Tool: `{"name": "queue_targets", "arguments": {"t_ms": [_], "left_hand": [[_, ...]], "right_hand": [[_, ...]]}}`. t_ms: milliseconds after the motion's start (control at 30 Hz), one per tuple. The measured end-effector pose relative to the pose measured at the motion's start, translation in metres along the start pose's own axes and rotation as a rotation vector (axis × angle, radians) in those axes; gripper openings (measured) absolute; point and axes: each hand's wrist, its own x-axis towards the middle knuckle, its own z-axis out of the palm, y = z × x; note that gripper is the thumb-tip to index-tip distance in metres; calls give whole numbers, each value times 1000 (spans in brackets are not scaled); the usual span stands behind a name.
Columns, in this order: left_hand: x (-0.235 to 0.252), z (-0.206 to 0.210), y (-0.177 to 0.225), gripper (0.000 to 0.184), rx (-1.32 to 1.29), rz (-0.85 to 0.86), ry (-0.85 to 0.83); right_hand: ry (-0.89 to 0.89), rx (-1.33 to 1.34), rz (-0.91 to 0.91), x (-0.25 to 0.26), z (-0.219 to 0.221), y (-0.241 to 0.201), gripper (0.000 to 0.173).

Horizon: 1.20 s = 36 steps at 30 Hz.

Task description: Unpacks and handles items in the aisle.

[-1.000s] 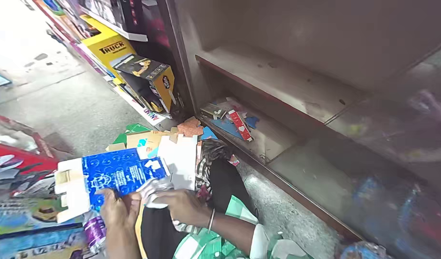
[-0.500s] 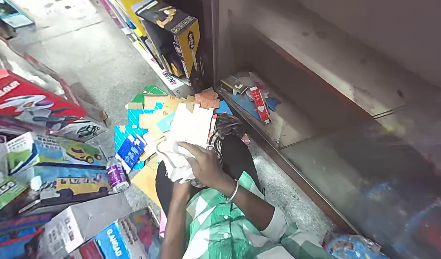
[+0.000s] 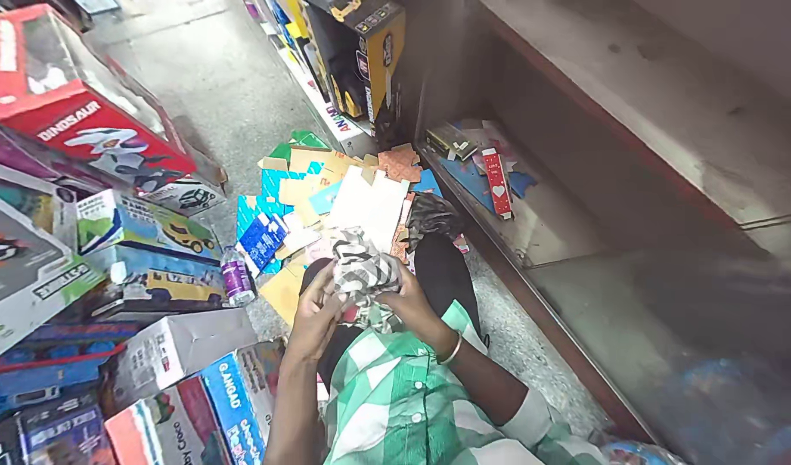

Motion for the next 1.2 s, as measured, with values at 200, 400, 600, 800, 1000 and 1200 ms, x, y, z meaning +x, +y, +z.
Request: {"name": "queue_targets", "arguments": {"t_ms": [200, 400, 600, 800, 1000, 1200], "left_hand": [[68, 28, -43, 52, 395, -102, -34], [265, 126, -107, 32, 601, -74, -57], [420, 231, -174, 55, 272, -548, 56], [443, 246, -192, 33, 386, -490, 45], [422, 214, -194, 52, 269, -512, 130], [435, 226, -192, 55, 489, -468, 134]], "right_hand": [[475, -878, -84, -41, -117, -21, 67], [310, -1120, 389, -77, -142, -8, 62], [436, -1058, 465, -66, -138, 19, 60], [468, -955, 498, -62, -166, 20, 60], [441, -979, 425, -46, -156, 31, 85], [398, -998, 468, -49, -149, 29, 82]]}}
